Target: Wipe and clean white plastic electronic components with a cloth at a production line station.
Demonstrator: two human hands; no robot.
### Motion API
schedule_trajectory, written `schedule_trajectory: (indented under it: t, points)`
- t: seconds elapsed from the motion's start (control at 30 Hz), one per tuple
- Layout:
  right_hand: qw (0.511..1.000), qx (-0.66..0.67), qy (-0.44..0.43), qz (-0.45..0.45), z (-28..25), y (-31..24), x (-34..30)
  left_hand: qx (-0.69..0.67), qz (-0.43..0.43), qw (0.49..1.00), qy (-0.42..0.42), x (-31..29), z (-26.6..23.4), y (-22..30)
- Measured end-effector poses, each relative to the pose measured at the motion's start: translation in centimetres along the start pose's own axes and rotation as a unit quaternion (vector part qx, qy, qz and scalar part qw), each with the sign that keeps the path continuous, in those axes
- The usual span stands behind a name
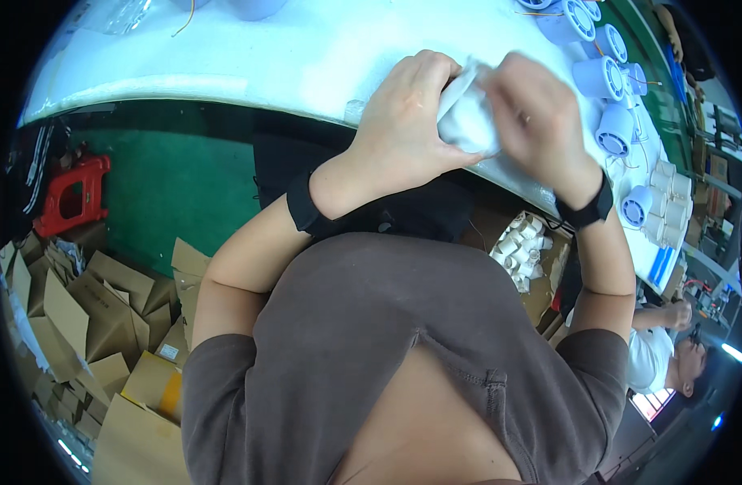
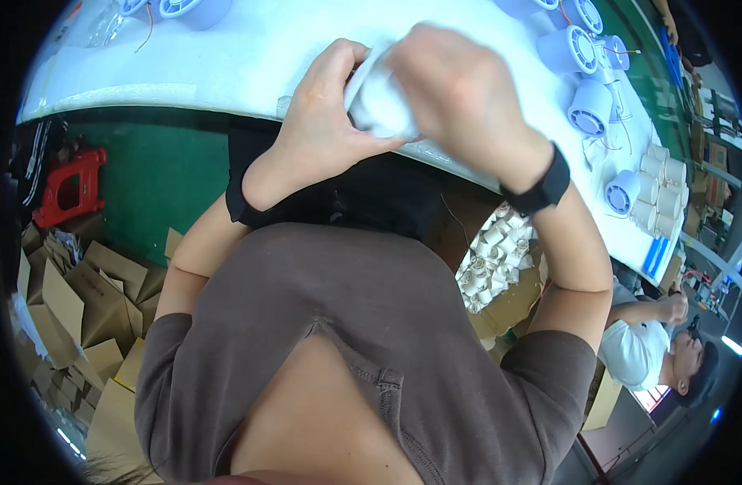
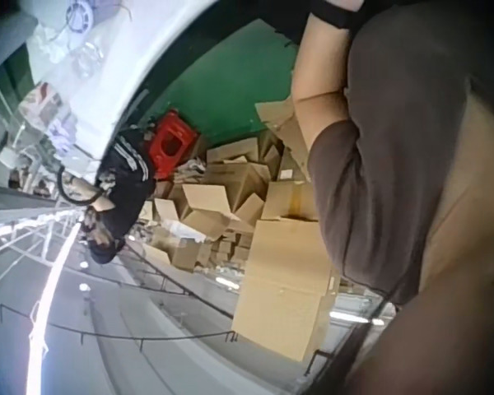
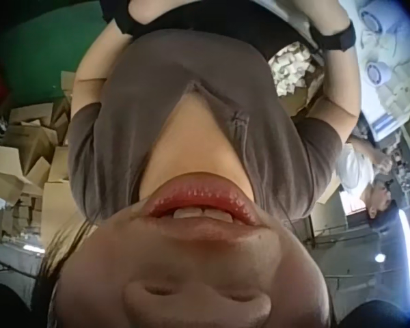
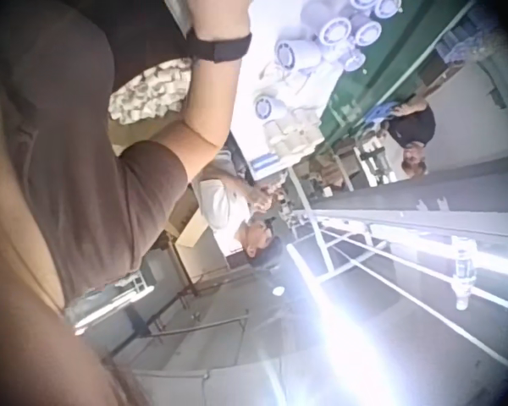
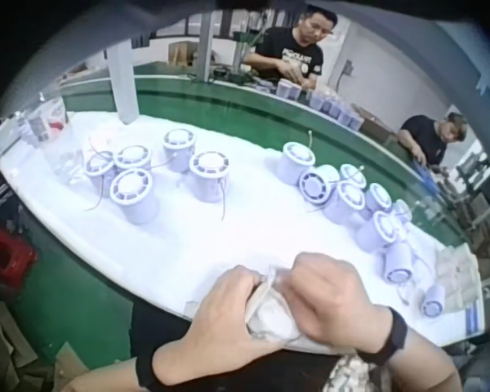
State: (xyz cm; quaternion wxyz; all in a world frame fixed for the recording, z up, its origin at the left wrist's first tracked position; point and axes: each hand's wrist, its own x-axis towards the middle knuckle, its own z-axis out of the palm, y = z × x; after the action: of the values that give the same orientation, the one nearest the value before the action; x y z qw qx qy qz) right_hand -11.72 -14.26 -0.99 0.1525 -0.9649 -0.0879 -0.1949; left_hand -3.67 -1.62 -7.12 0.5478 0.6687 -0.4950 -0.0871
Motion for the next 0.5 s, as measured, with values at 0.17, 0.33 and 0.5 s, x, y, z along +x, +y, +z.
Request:
schedule_trajectory:
  t: [0.17, 0.33, 0.5]
  points:
    - [0.993, 0.02, 0.019, 0.113, 0.0, -0.9, -1.8, 0.015, 0.025, 1.0, -0.002, 0.6, -0.2, -0.1]
    - [0.999, -0.021, 0.043, 0.004, 0.3, -2.0, -1.8, 0.01, 0.051, 0.998, -0.026, 0.8, -0.4, -0.8]
    - [0.981, -0.004, -0.037, 0.189, -0.4, 2.1, -1.7, 0.061, 0.08, 0.995, -0.013, 1.5, -0.7, 0.2]
